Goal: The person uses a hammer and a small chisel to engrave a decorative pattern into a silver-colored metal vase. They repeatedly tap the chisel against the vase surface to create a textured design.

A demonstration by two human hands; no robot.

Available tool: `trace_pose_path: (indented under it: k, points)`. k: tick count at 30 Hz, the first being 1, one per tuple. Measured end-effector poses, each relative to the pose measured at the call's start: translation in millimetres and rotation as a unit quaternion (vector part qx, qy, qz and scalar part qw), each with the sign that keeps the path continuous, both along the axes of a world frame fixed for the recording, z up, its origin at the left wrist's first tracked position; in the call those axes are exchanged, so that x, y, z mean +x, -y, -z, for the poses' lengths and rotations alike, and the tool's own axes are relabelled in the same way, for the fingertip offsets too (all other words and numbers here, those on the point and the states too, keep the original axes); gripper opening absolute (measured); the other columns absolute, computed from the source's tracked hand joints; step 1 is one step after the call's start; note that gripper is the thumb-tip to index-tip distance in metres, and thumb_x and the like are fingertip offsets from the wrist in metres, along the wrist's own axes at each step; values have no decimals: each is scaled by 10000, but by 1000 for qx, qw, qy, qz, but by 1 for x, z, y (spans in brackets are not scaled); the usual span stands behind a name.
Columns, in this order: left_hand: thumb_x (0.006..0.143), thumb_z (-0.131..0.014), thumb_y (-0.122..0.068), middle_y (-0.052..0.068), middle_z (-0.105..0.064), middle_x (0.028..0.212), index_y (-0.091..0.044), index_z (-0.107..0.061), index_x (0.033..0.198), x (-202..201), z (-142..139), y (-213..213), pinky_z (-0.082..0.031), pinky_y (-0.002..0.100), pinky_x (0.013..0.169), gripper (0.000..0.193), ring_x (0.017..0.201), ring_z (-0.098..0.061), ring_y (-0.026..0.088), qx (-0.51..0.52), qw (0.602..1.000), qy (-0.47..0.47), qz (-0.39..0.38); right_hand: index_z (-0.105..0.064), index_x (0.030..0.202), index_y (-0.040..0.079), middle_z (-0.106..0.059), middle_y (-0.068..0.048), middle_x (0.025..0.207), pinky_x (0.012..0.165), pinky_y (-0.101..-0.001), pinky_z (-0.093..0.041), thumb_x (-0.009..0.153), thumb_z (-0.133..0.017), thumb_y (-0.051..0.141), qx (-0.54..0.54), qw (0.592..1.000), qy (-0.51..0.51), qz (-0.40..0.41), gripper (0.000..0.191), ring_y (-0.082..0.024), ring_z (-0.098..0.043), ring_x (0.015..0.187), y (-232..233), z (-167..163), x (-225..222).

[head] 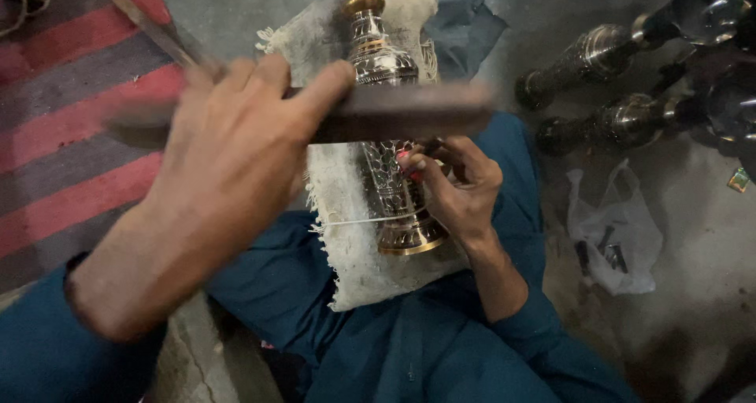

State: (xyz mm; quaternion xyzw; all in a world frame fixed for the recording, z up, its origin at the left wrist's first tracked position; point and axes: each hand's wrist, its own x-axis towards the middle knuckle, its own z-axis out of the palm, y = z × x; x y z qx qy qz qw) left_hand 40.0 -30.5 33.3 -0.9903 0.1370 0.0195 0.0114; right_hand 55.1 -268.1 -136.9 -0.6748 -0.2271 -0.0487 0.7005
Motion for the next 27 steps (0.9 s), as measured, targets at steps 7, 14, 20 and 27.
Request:
trace_pose_path:
  k: [7,14,20,27]
  points:
    - [989,-602,-78,149,-687,996,-229,-582,1396,-2,9,-7,-501,550,884,435,952,-693,297,10,998,62,31,-654,1203,-53,-759,-138,1025,839,-299,-665,1034,-676,-10,3,1000,-18,0,176,-186,-769,931,0,0,-2]
    - [958,-648,-92,119,-672,945,-232,-584,1338,0,7,-5,-500,576,902,410,887,-685,278,40,993,98,48,-669,1179,-41,-767,-138,997,792,-293,-660,1018,-688,-11,-13,999,-33,22,164,-180,-766,900,-2,3,-3]
    - [871,-708,-95,111,-664,977,-234,-553,1365,0,2,-4,-509,530,903,535,928,-663,272,27,993,105,45,-670,1200,-37,-754,-116,979,785,-288,-664,1037,-657,1,21,999,-23,-12,167,-158,-757,894,-1,7,-1]
    - [907,-730,-119,97,-644,959,-242,-562,1294,2,-5,0,-507,533,952,440,934,-663,259,90,975,195,58,-648,1232,-72,-734,-132,1006,840,-296,-646,1034,-644,-16,5,1000,-31,-3,205,-173,-741,923,-1,9,-2]
